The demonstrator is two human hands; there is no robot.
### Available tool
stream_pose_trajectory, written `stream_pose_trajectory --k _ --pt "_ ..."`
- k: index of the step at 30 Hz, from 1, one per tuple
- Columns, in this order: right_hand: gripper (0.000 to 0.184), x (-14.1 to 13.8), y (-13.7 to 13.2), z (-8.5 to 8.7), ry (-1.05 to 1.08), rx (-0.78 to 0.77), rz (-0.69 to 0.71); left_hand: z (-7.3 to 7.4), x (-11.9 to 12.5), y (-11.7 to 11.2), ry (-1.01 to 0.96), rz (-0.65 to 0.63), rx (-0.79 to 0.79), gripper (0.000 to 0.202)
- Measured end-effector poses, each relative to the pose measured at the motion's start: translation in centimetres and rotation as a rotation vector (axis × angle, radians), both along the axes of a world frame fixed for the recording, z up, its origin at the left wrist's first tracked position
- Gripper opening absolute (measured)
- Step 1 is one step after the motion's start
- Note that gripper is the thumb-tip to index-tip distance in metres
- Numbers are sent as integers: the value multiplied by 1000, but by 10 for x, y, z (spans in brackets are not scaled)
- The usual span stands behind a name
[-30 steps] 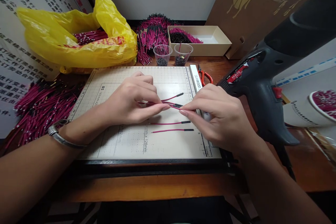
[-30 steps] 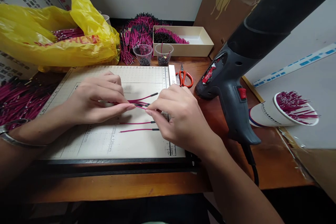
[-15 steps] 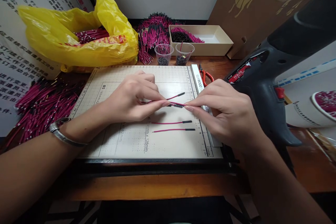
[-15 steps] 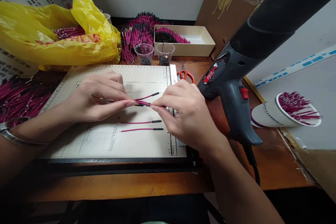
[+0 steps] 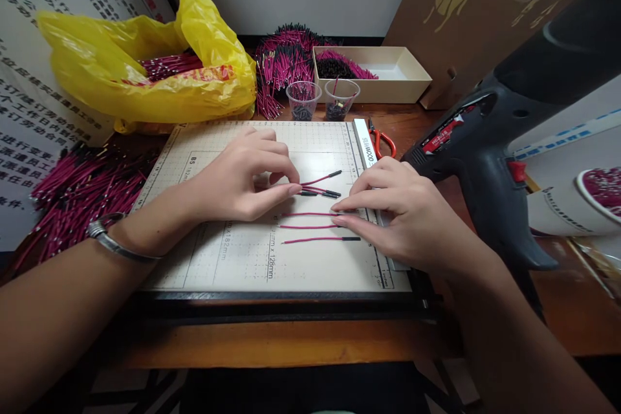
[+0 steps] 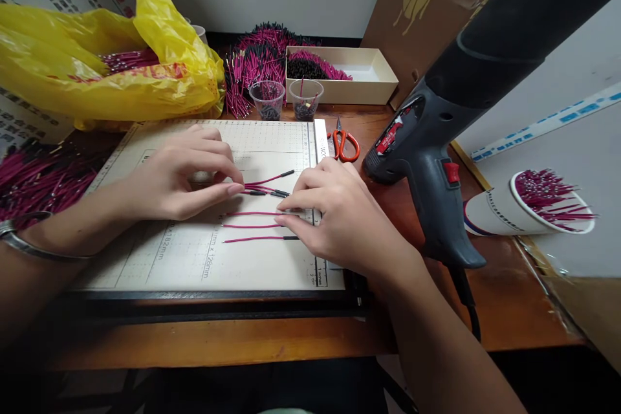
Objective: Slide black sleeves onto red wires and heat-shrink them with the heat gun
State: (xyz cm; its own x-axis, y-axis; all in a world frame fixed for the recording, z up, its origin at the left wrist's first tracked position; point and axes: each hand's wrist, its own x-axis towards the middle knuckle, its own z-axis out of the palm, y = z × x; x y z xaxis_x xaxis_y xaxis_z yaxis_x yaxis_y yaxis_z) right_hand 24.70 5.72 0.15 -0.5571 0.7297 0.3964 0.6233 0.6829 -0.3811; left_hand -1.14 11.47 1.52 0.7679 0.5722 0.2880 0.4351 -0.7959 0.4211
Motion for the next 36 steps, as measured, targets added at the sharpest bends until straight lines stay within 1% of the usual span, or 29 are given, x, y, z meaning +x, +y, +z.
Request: stream_pose_trajectory --k 2,5,9,13,17,20,24,27,29,32,36 --pt "11 0 0 0 8 -15 -7 -2 0 0 35 -16 -8 22" --pt "13 -1 0 1 14 -34 -15 -4 -1 1 45 -32 22 18" --pt "13 -2 0 1 19 -43 11 -5 -2 2 63 -41 81 16" --pt "13 -4 -1 1 31 -11 -9 -4 -1 1 87 -70 85 19" --pt "7 -8 -2 0 62 55 -35 -6 3 -1 30 -92 101 20" --pt "11 -11 -2 -2 76 89 -19 -8 6 -3 -29 -107 124 19" --pt "4 -12 -1 -4 77 135 -4 -7 9 -8 -58 -131 132 19" --pt "9 -10 -1 -1 106 151 -9 -5 10 -10 -50 -126 102 21" --pt "10 -8 -2 3 140 158 -39 -5 9 -10 -42 -114 100 23" --pt "8 -6 -2 8 174 173 -91 -7 7 -7 -60 -114 114 19" --pt "4 -7 -2 7 185 134 -59 -9 6 -5 -105 -132 146 18"
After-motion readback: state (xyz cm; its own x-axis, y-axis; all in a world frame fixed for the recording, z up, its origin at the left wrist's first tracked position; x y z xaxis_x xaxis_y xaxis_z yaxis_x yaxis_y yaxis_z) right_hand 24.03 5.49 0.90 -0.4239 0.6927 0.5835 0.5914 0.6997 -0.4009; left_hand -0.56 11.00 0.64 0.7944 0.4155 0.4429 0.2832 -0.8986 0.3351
